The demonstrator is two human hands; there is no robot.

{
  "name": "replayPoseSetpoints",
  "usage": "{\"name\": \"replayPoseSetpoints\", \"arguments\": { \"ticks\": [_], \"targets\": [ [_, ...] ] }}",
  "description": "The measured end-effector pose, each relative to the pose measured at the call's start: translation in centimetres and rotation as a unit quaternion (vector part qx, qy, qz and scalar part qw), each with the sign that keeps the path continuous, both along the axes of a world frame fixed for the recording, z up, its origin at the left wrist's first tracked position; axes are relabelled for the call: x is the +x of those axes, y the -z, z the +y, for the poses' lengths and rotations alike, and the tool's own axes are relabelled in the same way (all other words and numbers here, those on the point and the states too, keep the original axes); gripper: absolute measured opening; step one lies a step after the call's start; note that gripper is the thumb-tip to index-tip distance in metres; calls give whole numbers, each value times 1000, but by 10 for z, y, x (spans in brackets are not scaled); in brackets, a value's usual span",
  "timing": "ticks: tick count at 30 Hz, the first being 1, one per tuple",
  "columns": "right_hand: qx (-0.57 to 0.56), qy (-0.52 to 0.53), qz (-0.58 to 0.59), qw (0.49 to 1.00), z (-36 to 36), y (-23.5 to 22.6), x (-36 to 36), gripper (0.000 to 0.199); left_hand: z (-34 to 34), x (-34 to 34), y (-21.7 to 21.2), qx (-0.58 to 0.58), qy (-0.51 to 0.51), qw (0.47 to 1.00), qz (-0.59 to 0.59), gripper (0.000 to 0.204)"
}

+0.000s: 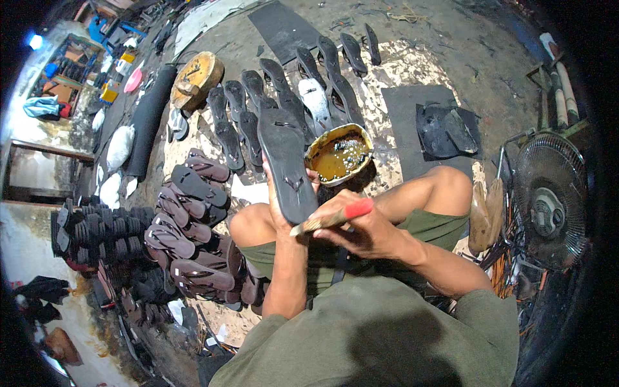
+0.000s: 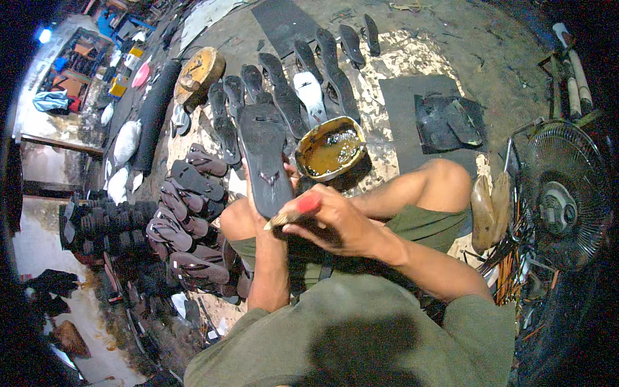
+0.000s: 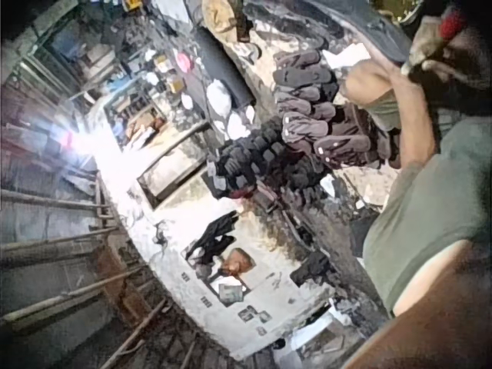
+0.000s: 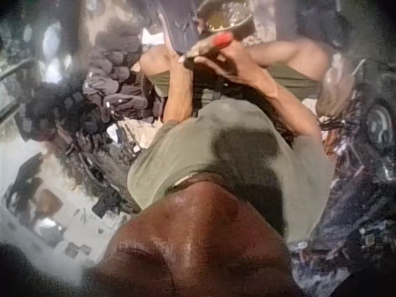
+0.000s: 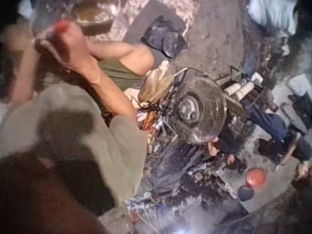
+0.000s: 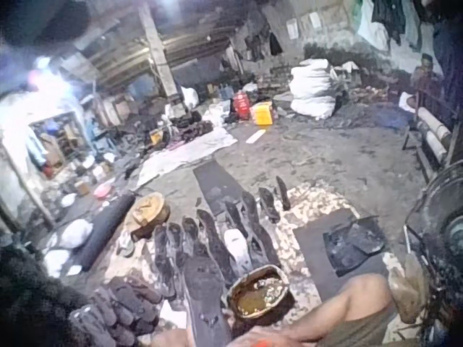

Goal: The person sits on the floor and repeatedly picks up black sandals, dips a brush into a container of dark liquid, and applies the liquid to the soles and straps. The person places each treated sandal back on the floor and continues with the next one.

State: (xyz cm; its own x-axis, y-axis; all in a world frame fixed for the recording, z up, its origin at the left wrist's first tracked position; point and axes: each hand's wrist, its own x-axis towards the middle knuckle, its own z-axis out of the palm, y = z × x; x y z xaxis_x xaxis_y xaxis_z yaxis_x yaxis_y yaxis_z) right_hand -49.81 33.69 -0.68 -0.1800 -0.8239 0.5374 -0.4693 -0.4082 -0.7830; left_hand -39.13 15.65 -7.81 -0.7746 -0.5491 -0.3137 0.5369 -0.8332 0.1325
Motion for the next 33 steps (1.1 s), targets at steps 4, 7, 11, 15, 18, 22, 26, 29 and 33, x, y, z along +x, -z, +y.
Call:
{"name": "replayPoseSetpoints", "arguments": {
  "ticks": [4, 7, 11, 15, 18, 22, 26, 29, 33],
  "targets": [
    [-51, -67, -90, 992, 8, -28, 2, 26, -11, 6, -4, -17, -26, 999, 13, 62],
    [-73, 41, -13, 996, -11, 9, 0, 23, 2, 3, 1, -65, 30, 997, 8, 56],
    [-137, 132, 66, 980, -80, 21, -56, 27, 54, -12, -12, -96, 18, 993, 64, 39],
    [-67, 82, 19, 994, -52, 22, -47, 28, 29, -30, -5, 38, 138, 960, 241, 43],
    [8, -31, -179, 983, -1, 42, -21, 25, -14, -45, 29, -201, 27, 957, -206, 48],
    [-11, 235, -293, 927, 21, 17, -93, 28, -72, -134, 40, -239, 31, 954, -176, 41],
    [-98, 414, -278, 861, 17, 48, -187, 24, -115, -248, 102, -323, 112, 898, -276, 38],
    [-103, 454, -307, 830, 27, 70, -202, 24, -44, -326, 77, -430, 199, 746, -468, 42],
    [-86, 449, -313, 832, 30, 70, -207, 27, -42, -389, 182, -379, 172, 807, -419, 36]
  ]
}}
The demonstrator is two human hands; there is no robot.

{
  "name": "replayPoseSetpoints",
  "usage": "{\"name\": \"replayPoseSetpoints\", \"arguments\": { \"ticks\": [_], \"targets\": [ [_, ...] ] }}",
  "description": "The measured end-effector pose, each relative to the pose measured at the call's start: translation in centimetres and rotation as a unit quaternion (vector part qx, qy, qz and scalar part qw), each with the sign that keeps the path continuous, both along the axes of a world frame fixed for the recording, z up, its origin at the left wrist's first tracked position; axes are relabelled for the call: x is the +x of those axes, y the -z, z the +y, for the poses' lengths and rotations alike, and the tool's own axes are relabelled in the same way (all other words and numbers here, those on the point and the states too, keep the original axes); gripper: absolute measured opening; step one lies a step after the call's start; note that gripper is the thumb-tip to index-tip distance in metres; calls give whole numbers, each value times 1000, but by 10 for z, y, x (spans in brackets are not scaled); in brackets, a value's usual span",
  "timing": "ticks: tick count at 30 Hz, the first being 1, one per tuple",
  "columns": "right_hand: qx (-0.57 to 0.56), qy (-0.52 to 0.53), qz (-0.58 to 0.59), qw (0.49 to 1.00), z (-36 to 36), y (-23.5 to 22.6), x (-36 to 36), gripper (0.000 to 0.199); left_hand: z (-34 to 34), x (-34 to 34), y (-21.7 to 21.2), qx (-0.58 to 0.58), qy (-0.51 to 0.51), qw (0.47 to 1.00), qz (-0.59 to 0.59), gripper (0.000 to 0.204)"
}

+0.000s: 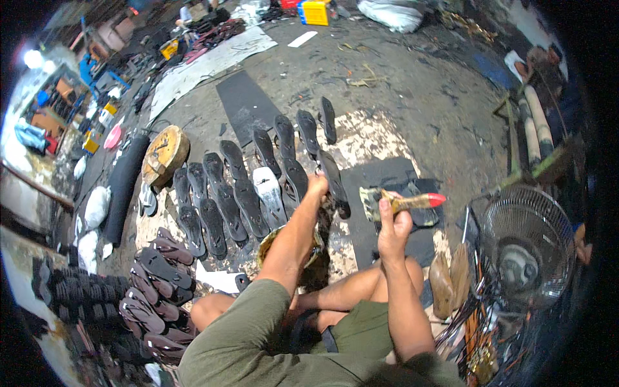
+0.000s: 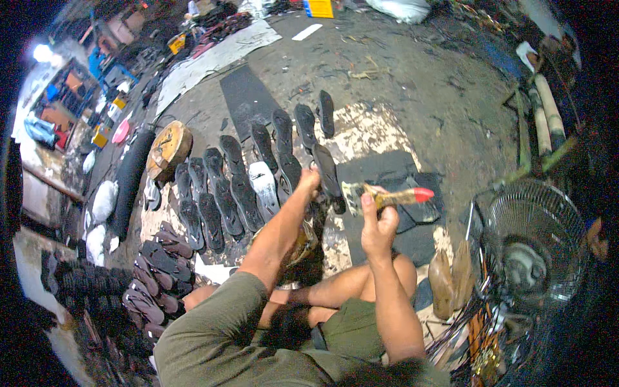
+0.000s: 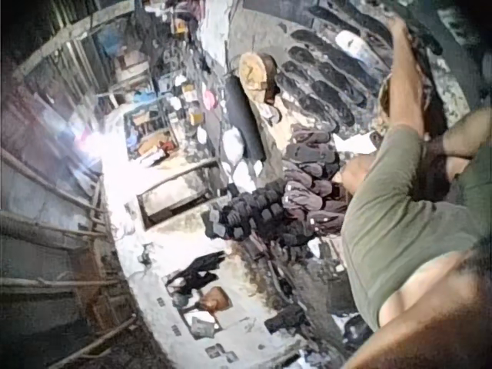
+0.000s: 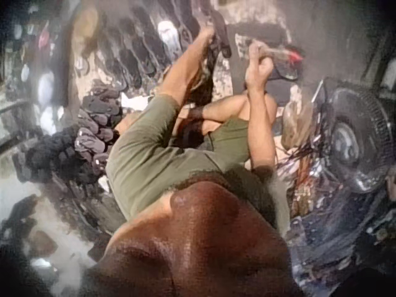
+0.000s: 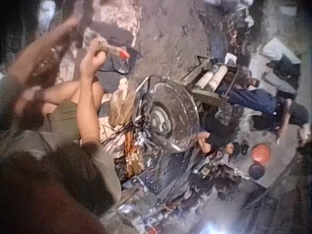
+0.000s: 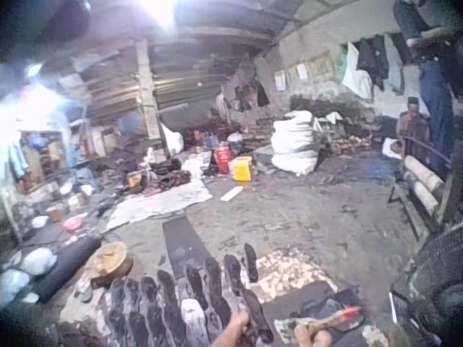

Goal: The person sits on the floor and repeatedly picks up black sandals, dips a brush into a container of dark liquid, and applies the liquid to the soles and straps. The person places each treated sandal back on the floor and continues with the next one.

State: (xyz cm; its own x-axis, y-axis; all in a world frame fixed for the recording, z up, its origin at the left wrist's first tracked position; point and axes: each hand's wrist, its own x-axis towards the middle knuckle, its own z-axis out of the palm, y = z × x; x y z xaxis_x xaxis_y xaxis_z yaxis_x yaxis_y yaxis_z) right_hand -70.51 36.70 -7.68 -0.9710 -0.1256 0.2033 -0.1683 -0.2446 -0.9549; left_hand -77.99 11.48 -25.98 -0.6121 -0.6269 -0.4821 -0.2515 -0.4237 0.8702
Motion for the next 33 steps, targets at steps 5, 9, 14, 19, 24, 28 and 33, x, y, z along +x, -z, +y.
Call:
{"name": "replayPoseSetpoints", "arguments": {
  "ticks": [5, 9, 14, 19, 24, 28, 33],
  "targets": [
    [26, 23, -72, 997, 1, 26, -6, 33, 31, 20, -15, 11, -63, 996, -57, 47],
    [112, 11, -56, 992, 5, 36, -4, 42, 28, 127, -66, -211, 91, 967, 111, 43],
    [47, -19, -151, 987, 7, 14, 20, 44, -51, 437, -212, -351, -135, 920, 113, 20],
    [71, -68, -97, 990, -19, -19, 51, 57, -42, 684, -192, -599, -474, 519, -384, 51],
    [326, -233, -76, 913, -79, -37, 98, 57, 24, 734, -110, -500, -369, 505, -599, 44],
    [541, -367, 130, 746, -118, 14, 109, 39, 41, 694, -157, -554, -406, 639, -346, 28],
    [430, -336, 352, 761, -119, 87, 94, 25, 70, 609, -189, -478, -278, 818, -154, 35]
  ]
}}
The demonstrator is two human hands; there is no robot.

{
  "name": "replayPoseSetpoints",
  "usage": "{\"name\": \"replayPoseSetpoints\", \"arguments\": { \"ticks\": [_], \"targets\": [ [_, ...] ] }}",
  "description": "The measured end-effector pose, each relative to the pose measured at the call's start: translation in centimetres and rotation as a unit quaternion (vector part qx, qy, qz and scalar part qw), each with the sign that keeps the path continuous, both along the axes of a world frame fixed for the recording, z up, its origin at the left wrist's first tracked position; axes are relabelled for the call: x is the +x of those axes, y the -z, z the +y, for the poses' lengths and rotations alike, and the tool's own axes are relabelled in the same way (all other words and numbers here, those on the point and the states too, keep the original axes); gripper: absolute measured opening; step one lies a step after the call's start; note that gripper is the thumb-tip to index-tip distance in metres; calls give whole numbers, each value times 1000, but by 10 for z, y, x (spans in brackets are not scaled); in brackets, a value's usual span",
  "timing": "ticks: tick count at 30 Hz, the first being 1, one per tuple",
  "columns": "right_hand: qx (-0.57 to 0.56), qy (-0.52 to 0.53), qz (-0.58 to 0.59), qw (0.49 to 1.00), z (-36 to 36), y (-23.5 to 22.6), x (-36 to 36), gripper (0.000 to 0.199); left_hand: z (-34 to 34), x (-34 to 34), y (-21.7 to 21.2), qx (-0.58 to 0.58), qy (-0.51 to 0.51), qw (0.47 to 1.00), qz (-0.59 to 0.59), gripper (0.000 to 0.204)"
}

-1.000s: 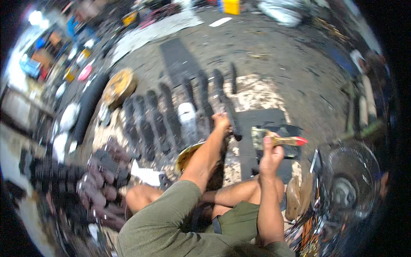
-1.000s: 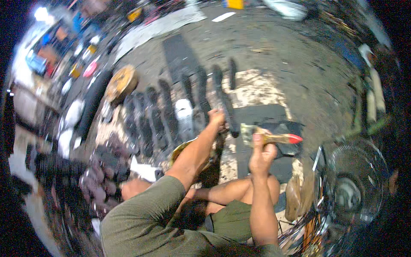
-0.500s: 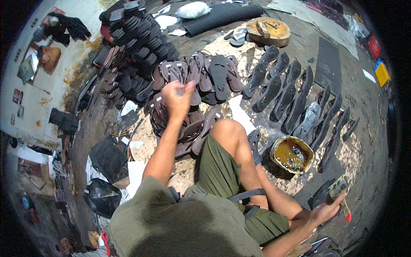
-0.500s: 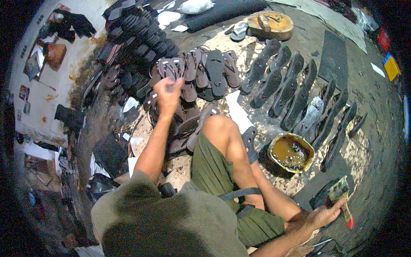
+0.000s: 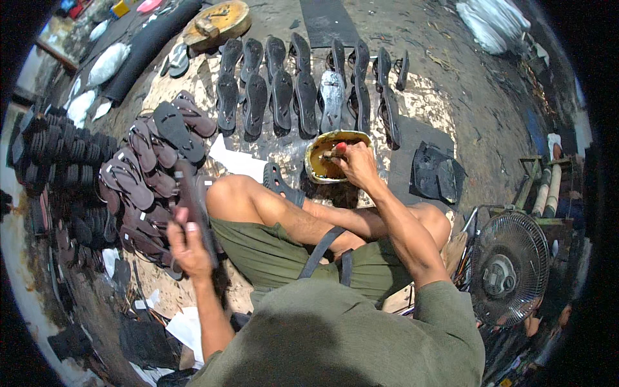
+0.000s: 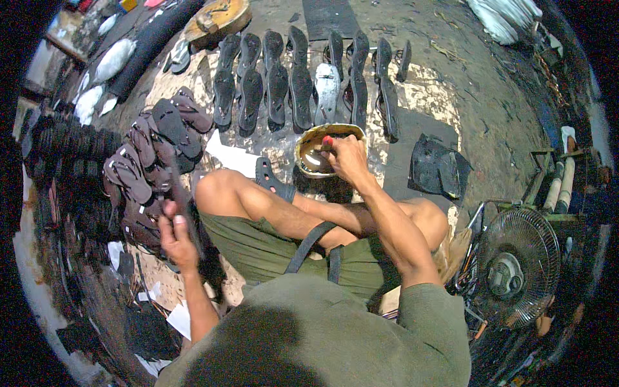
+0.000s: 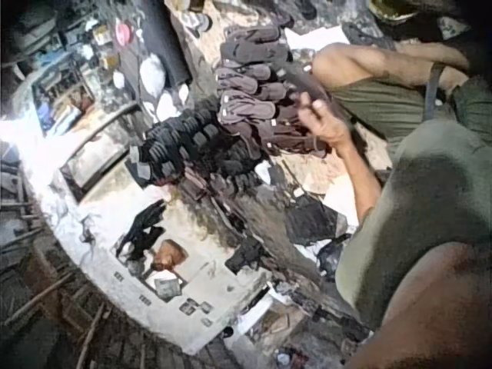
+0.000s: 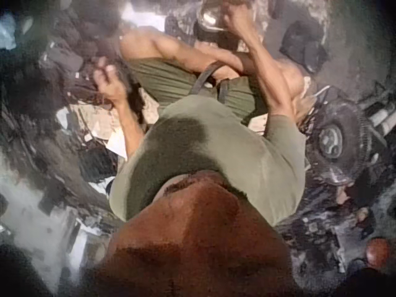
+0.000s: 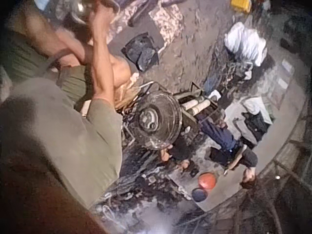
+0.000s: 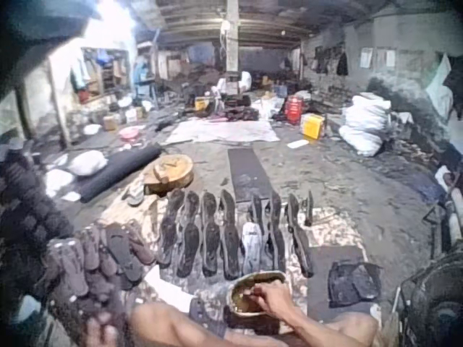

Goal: The person sits on the floor and repeatedly picks up black sandals, dips a brush into a container of dark liquid, and applies the liquid to the soles and straps. The person places each treated sandal back on the floor and continues with the next one.

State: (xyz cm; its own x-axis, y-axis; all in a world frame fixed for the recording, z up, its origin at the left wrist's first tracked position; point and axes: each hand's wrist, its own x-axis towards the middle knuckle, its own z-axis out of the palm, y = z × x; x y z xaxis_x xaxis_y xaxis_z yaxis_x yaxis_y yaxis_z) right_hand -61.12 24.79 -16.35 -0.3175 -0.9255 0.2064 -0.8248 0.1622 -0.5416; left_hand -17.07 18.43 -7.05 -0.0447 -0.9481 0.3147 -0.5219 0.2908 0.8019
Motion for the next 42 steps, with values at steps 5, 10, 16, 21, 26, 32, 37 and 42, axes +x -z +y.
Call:
{"name": "replayPoseSetpoints", "arguments": {
  "ticks": [5, 10, 16, 21, 26, 32, 37, 42],
  "targets": [
    [-176, -17, -102, 979, 29, -72, -28, 24, 14, -26, 1, 5, 88, 994, -64, 55],
    [-95, 156, -101, 978, 85, -86, -79, 24, -5, -58, -36, 195, 176, 866, 425, 62],
    [-301, 37, -431, 850, 0, -180, 80, 22, 37, -172, -35, 401, 305, 666, 550, 62],
    [-365, -141, -256, 884, 35, -157, 117, 20, 23, -162, 1, 396, 377, 550, 631, 51],
    [-303, 17, -340, 890, 16, -191, 66, 20, 53, -169, -28, 407, 384, 644, 521, 54],
    [-336, -17, -425, 841, 30, -161, 92, 25, 55, -172, -28, 394, 294, 654, 575, 54],
    [-340, -10, -370, 865, 21, -198, 43, 20, 58, -160, -22, 390, 321, 640, 579, 54],
    [-314, -68, -272, 907, 36, -165, 97, 19, 14, -179, -27, 399, 386, 562, 613, 57]
  ]
}}
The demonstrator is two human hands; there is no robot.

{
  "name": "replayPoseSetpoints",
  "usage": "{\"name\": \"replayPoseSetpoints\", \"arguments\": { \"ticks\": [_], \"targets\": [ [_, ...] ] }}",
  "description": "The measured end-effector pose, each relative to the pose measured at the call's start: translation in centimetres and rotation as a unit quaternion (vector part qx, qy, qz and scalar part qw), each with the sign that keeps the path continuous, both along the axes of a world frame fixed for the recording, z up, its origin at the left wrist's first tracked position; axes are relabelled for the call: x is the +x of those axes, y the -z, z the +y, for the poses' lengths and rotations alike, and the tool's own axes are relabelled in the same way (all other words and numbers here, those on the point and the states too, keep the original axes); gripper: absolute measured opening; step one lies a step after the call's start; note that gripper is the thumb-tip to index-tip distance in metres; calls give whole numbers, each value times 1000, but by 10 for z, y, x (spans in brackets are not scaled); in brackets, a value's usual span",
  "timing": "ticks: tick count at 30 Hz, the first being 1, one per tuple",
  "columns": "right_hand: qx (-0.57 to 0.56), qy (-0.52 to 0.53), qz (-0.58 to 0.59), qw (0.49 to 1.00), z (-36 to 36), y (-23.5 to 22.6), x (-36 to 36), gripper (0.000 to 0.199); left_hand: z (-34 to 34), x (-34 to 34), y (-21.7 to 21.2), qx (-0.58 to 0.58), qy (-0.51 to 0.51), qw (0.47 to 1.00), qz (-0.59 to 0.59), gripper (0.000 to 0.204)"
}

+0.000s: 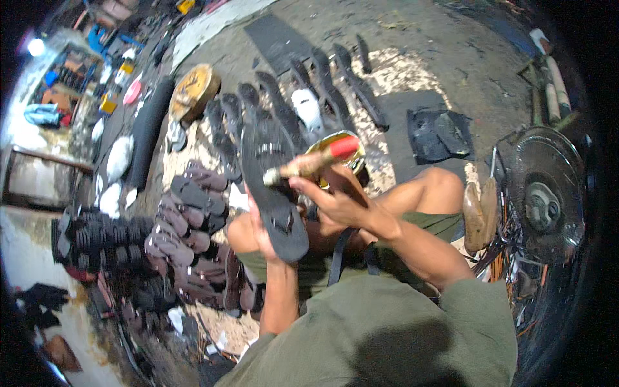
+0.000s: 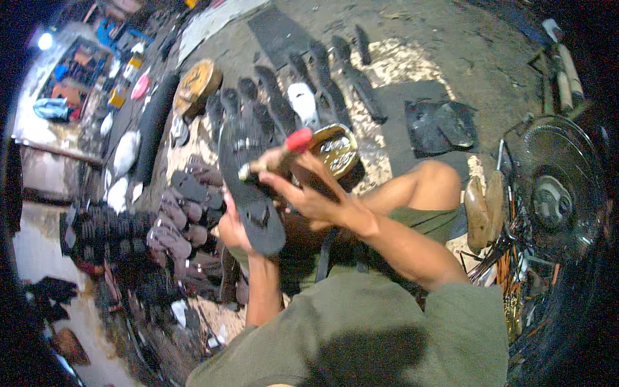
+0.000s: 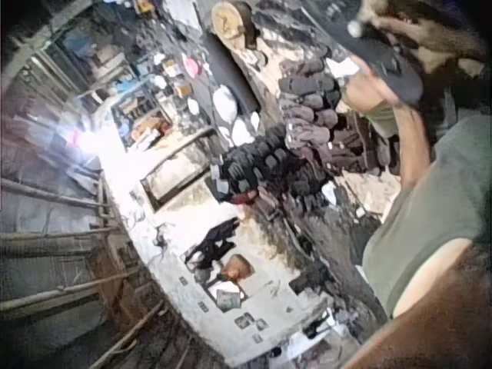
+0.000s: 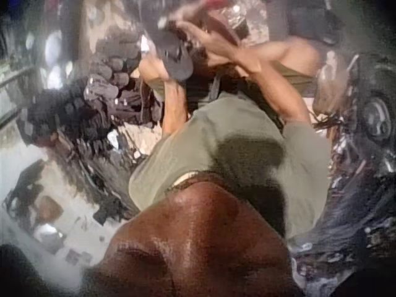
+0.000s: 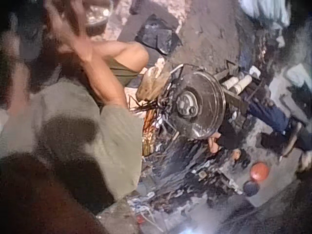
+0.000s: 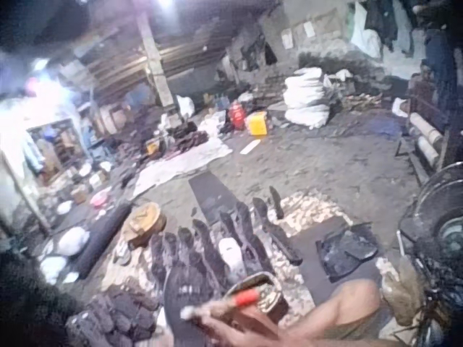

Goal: The person sits on the floor and repeatedly picks up black sandals, dips a brush into a container of dark liquid, and applies the liquid to the soles and straps. The person places each treated sandal back on the floor and continues with the next one.

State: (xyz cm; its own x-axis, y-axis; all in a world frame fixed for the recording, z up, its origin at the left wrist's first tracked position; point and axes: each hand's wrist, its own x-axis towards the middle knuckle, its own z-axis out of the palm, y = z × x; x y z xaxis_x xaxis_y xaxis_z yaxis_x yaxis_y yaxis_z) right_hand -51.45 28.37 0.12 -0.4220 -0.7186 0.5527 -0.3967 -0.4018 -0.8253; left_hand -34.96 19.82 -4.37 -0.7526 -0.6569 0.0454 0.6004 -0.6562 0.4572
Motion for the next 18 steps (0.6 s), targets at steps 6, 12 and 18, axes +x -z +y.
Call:
{"name": "replayPoseSetpoints", "arguments": {
  "ticks": [6, 12, 18],
  "targets": [
    [23, -133, -84, 987, 52, 10, 44, 24, -39, -26, -13, 113, -75, 990, 39, 37],
    [-41, -10, 171, 984, -16, 22, -23, 22, 7, -46, -12, 280, 42, 959, -14, 54],
    [-67, -92, 41, 993, 27, 36, 7, 22, -36, -67, 8, 44, -4, 989, -141, 40]
  ]
}}
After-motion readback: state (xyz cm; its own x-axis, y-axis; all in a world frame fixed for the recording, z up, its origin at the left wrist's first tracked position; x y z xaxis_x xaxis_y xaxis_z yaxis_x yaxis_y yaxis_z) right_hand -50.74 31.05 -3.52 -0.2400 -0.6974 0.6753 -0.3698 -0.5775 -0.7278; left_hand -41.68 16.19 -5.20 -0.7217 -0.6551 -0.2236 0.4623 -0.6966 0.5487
